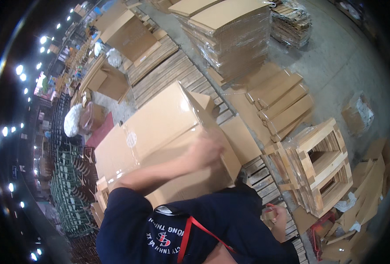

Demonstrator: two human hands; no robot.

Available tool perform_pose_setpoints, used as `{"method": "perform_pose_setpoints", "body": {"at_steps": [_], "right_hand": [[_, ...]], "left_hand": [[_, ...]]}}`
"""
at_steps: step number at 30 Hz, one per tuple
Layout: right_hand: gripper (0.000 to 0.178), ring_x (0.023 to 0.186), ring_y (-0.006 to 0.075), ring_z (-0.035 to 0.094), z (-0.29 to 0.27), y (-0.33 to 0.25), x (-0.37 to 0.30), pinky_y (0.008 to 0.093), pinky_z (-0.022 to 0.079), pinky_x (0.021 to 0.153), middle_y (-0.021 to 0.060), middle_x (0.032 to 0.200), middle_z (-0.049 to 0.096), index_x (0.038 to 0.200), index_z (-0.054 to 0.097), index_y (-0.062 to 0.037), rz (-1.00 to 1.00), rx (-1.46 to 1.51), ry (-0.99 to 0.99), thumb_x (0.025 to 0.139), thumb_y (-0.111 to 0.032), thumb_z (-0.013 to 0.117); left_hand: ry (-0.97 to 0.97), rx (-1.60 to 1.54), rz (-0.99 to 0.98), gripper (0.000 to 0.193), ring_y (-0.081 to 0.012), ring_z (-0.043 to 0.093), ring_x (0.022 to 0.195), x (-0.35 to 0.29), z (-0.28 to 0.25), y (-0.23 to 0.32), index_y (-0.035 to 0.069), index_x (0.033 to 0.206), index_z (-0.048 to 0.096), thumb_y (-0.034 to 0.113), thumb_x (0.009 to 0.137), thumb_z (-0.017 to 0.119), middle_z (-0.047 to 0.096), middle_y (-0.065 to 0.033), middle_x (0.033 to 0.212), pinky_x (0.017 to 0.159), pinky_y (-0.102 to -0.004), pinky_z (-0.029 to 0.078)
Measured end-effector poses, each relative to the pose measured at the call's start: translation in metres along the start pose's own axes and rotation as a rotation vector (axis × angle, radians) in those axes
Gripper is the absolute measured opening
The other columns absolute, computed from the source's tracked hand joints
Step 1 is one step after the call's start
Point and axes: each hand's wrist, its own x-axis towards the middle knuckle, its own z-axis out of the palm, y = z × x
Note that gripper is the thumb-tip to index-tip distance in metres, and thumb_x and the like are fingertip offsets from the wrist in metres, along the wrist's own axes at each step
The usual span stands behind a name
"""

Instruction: The person uses a handheld tape dispenser to seal cardboard boxes in a warehouse. They apply tape to the seams of open boxes and then to the top flaps of closed boxes, working on multiple units.

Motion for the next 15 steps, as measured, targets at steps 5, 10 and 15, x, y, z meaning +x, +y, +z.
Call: {"method": "perform_pose_setpoints", "body": {"at_steps": [5,10,15], "right_hand": [[0.034,0.078,0.0305,0.075,0.006,-0.032,0.006,0.0396,0.065,0.075,0.0166,0.099,0.075,0.119,0.071,0.0052,0.115,-0.015,0.055,0.097,-0.018,0.061],[0.044,0.084,0.0366,0.076,-0.030,-0.053,-0.002,0.0467,0.067,0.075,0.0198,0.116,0.073,0.135,0.063,0.0069,0.027,-0.174,0.338,0.091,0.004,0.067],[0.053,0.084,0.0381,0.076,-0.004,-0.107,0.036,0.0495,0.067,0.074,0.0207,0.121,0.072,0.141,0.061,0.0070,-0.155,-0.434,0.483,0.089,0.012,0.070]], "left_hand": [[-0.064,0.193,-0.444,0.044,-0.0339,0.044,0.158,0.027,0.036,-0.185,0.017,0.131,0.081,0.039,0.113,0.048,0.066,-0.0109,0.155,0.120,-0.0669,0.036],[-0.658,-0.082,-0.536,0.048,-0.0364,0.049,0.156,0.095,0.008,-0.271,0.016,0.148,0.072,0.041,0.112,0.052,0.064,-0.0147,0.158,0.119,-0.0655,0.038],[-0.251,-0.117,-0.694,0.058,-0.0375,0.055,0.145,0.114,0.052,-0.212,0.016,0.147,0.070,0.054,0.105,0.058,0.065,-0.0182,0.152,0.121,-0.0618,0.037]]}}
